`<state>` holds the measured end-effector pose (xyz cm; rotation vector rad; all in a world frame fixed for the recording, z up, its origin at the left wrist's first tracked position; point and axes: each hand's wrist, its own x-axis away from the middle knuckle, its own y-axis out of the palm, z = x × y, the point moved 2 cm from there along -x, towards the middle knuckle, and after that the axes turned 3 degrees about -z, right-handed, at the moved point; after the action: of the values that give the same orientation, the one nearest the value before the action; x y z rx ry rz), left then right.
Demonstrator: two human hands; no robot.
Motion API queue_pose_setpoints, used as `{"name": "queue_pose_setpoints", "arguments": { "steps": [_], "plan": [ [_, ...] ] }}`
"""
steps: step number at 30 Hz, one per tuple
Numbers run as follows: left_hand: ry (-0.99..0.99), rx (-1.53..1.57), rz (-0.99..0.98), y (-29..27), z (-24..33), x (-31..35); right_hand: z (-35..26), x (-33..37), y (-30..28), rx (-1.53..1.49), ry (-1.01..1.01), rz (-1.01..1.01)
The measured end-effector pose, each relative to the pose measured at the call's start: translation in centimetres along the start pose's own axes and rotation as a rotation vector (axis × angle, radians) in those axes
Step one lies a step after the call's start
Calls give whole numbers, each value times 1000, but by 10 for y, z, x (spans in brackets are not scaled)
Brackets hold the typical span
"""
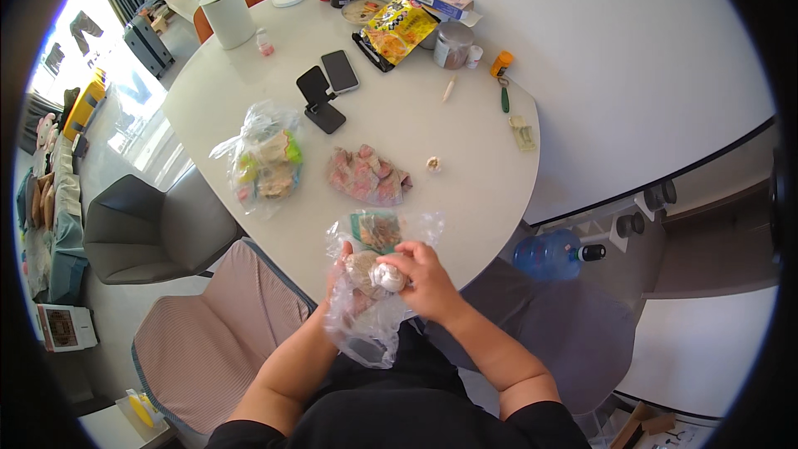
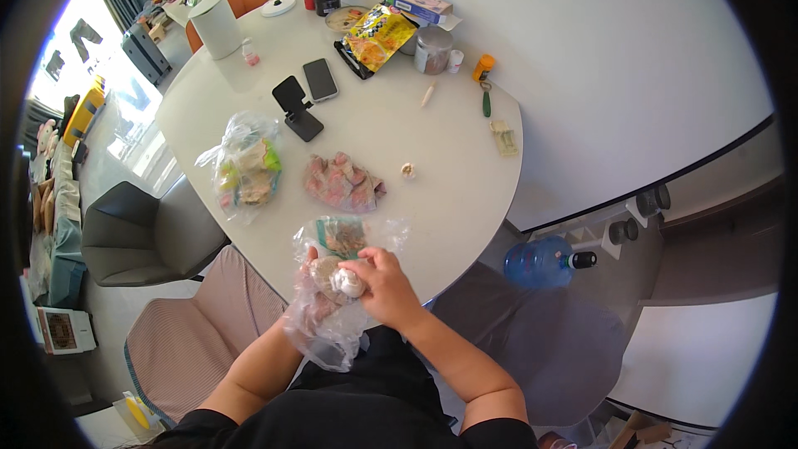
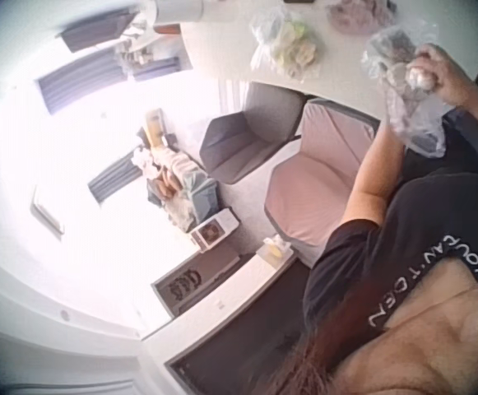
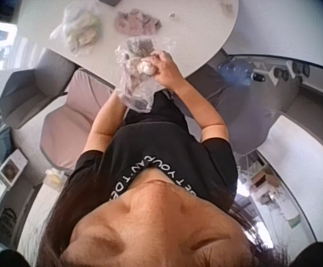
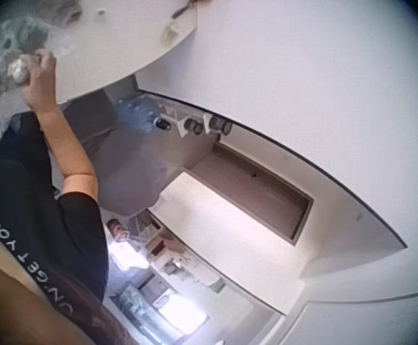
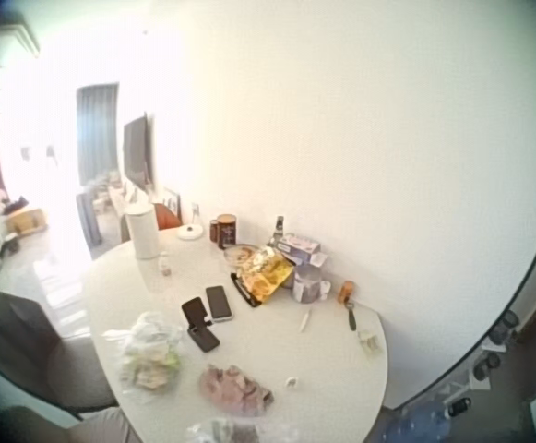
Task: The person wipes the surface of a dining table with a cloth, moves a phone and a plastic bag, and fits covers onto the seats of several chairs.
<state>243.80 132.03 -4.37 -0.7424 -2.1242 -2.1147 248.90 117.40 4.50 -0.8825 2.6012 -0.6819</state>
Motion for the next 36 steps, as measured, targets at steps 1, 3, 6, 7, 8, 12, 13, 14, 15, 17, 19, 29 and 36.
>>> {"name": "queue_pose_setpoints", "arguments": {
  "steps": [1,3,6,7,8,12,13,14,15,17,19,29,36],
  "plan": [
    [1,11,-33,-9,0,6,-3,8,14,127,-10,13],
    [24,43,-89,-32,2,22,-16,20,35,182,-16,33],
    [30,64,9,-40,3,47,-27,32,57,234,-30,39],
    [39,71,64,-41,2,55,-29,36,63,246,-36,37],
    [44,77,23,-46,4,61,-34,37,69,245,-49,24],
    [62,92,-110,-64,12,79,-55,40,79,222,-107,-42],
    [66,86,-124,-66,13,84,-63,39,80,212,-124,-63],
    [63,78,-139,-65,14,87,-69,39,80,195,-138,-62],
    [62,68,-154,-63,15,90,-74,39,80,177,-152,-62],
    [61,45,-188,-58,15,93,-76,39,82,163,-189,-62],
    [61,23,-220,-53,15,94,-70,39,86,172,-234,-62],
    [112,-107,-306,-35,24,91,-27,-11,45,-22,-52,29],
    [153,-71,-163,-36,21,82,87,-139,62,584,-82,103]
  ]
}}
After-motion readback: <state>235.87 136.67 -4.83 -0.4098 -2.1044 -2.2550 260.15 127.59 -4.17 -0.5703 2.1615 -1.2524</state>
